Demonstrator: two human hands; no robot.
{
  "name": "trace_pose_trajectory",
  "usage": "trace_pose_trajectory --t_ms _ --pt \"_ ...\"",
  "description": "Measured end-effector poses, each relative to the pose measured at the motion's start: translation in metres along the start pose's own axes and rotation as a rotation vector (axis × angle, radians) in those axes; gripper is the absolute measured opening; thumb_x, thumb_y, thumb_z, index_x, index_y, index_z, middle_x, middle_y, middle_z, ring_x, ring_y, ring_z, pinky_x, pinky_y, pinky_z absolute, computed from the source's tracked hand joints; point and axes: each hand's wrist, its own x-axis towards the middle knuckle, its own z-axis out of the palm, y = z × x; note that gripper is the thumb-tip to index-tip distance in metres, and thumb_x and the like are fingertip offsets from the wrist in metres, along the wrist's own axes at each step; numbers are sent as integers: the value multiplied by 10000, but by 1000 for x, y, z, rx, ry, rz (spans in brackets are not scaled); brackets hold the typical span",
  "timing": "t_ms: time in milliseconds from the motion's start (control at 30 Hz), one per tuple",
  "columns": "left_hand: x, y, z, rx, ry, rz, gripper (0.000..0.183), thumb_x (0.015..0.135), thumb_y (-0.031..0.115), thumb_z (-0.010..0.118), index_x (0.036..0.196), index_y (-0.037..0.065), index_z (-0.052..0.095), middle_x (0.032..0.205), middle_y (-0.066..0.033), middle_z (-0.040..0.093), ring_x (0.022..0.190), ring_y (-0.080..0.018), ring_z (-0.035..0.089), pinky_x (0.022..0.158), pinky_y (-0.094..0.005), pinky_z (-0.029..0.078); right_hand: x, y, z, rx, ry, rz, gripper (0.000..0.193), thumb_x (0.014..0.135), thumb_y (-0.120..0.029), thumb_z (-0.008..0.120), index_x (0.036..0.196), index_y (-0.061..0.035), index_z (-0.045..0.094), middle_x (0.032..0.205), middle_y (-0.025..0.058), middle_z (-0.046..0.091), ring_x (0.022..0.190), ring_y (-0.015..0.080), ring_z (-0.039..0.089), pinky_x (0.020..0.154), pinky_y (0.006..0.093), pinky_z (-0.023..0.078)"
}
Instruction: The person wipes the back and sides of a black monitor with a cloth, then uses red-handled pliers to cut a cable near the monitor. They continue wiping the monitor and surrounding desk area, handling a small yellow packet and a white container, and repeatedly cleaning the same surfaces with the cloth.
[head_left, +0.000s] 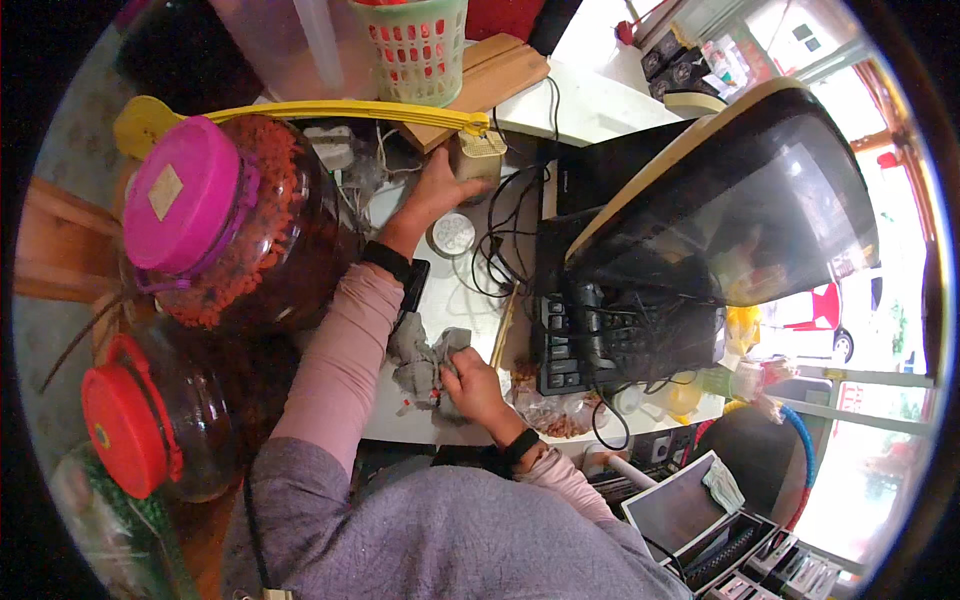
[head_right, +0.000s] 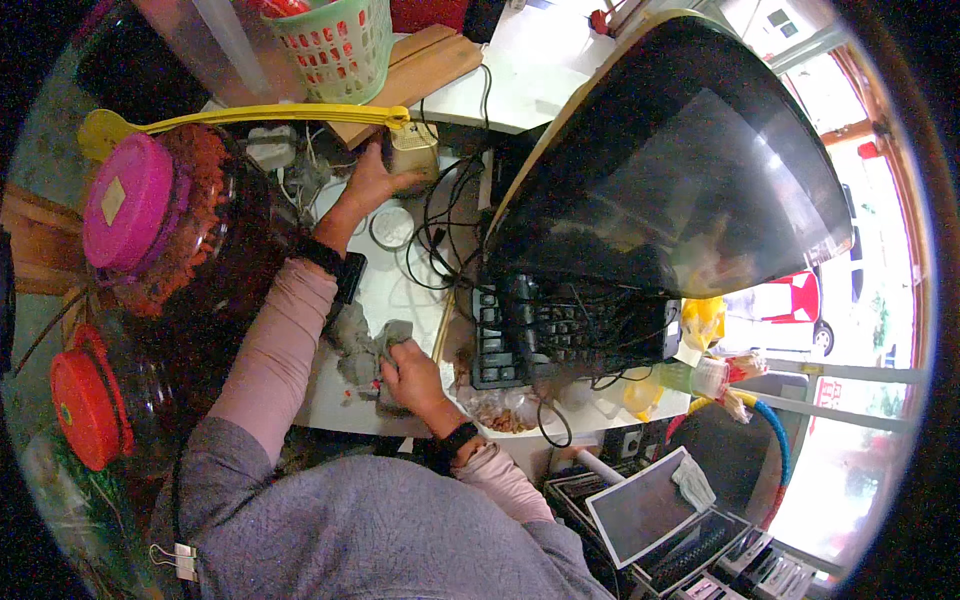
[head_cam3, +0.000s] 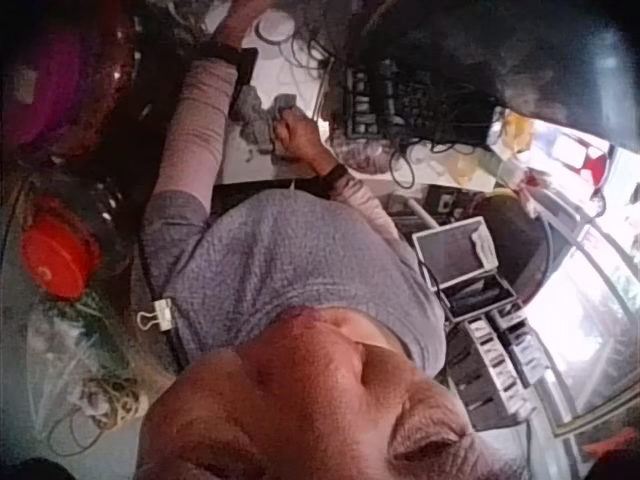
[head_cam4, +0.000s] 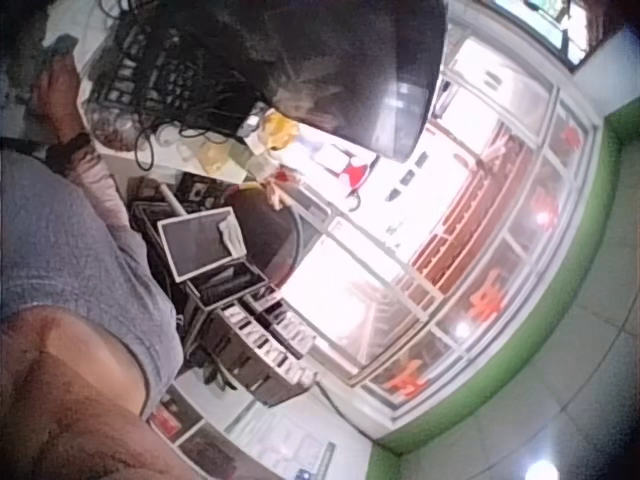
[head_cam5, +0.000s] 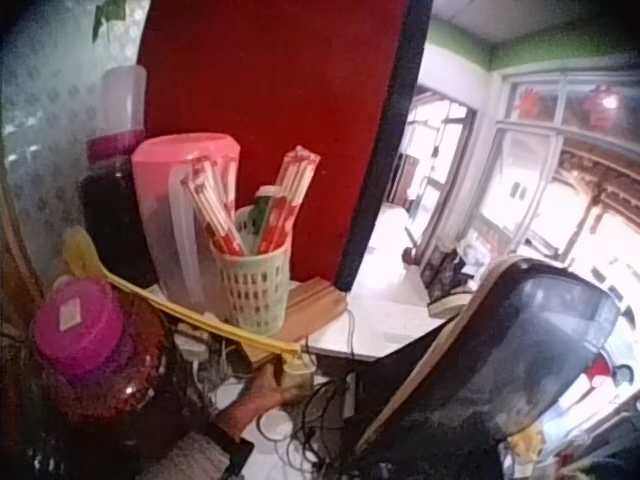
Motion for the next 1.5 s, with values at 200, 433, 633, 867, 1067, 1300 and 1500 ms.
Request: trace_pose_trajectory --t_ms 200,433,633,867,1067,1300,1500 --pt "2 -15 10 -69 9 24 913 624 159 802 1357 -11 284 1318 -201 434 1245 -309 406 1028 -363 324 2 -2 -2 26 18 -19 186 811 -161 609 920 -20 554 874 190 536 775 397 559 646 453 462" --pt "33 -23 41 -20 50 -127 838 629 154 820 1300 18 335 1234 -226 513 1137 -370 499 952 -389 399 4 -2 -1 67 23 -10 157 813 -144 623 874 -16 555 800 182 524 728 393 539 610 430 440" --pt "68 -29 69 93 -82 -166 584 636 219 731 1133 1 518 1061 -204 614 988 -350 587 862 -397 452 4 -1 -2 65 10 -21 167 805 -130 625 902 -14 554 817 183 525 744 384 542 627 426 447" --pt "99 -26 86 713 -309 319 375 823 276 475 1083 56 632 1135 -166 621 950 -348 618 846 -412 461 4 1 -2 44 -38 33 202 801 -123 628 959 -10 572 864 177 544 779 377 560 650 408 464" --pt "112 -31 83 560 -491 155 384 844 333 484 1033 49 660 1057 -172 651 975 -335 614 846 -426 455 3 2 -1 72 -1 17 181 805 -127 626 940 -18 576 851 171 547 752 374 565 636 410 468" --pt "111 -42 64 86 -588 35 455 751 374 634 1042 26 651 999 -145 672 902 -292 616 820 -387 461 3 2 -1 61 4 10 180 804 -130 632 941 -24 581 849 160 552 737 372 574 621 411 472" --pt "91 -11 46 367 -524 -30 427 727 349 657 1017 36 657 975 -147 672 885 -303 613 807 -379 465 3 2 -1 70 -3 16 187 803 -132 634 946 -22 585 844 164 551 739 373 574 620 412 471"
